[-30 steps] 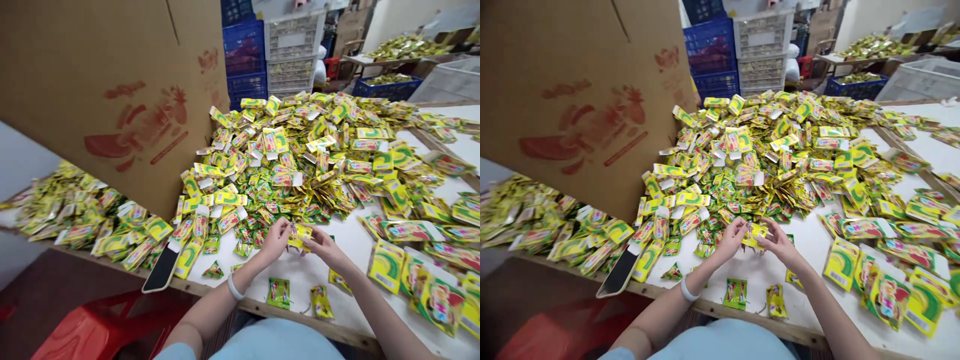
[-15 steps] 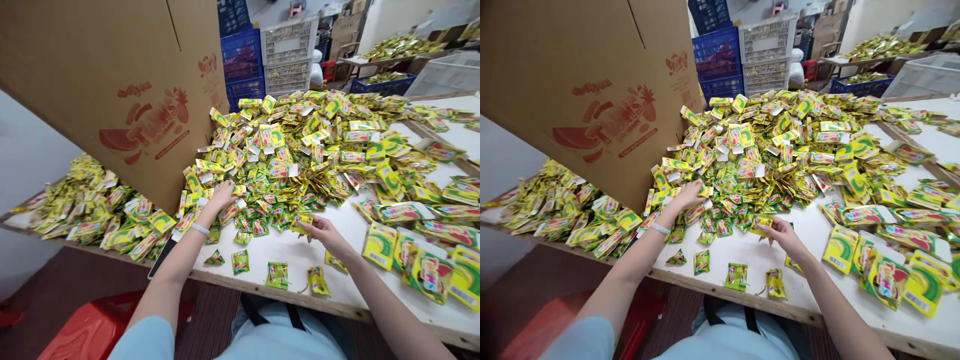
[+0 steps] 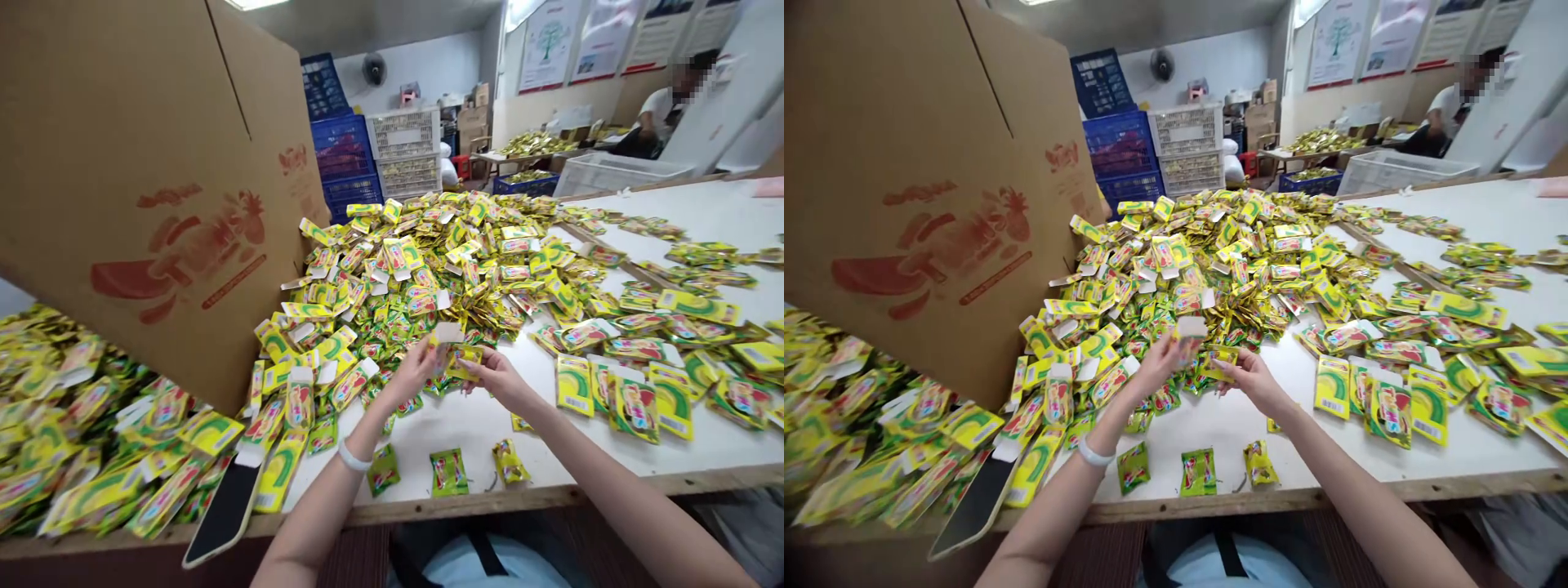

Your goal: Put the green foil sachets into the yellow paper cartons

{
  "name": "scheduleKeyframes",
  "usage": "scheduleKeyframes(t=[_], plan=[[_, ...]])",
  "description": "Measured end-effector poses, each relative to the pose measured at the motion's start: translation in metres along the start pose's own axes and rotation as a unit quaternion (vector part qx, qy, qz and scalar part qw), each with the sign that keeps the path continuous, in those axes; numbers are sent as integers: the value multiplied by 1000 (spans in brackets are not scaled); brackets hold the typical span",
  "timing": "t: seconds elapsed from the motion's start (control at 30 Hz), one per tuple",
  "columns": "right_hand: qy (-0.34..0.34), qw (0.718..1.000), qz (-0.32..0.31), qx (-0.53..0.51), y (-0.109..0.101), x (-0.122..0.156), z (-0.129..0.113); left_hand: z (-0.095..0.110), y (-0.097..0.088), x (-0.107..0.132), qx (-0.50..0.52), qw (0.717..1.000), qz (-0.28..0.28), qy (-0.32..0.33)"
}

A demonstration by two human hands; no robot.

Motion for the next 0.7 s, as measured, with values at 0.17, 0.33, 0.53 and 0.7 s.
scheduleKeyframes(t=[0.17,0.33,0.53,0.7], plan=[[1,996,-64,68,32,-3,-32,-23,30,15,175,981,-52,-66],[-35,996,-14,86,21,-17,-64,-32,36,32,318,922,-83,-205],[-36,993,-6,111,17,-21,-46,-36,57,40,253,944,-107,-182],[9,973,-50,226,13,-5,-40,-46,67,47,166,954,-166,-188]])
Point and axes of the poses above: each hand's wrist, its own x-axis away from the middle knuckle, its own y-axis out of the palm, z = x × y, the point moved 7 cm from there along -x, towards the middle knuckle, and after that the axes turned 3 degrees about x, right-handed, at the moved point
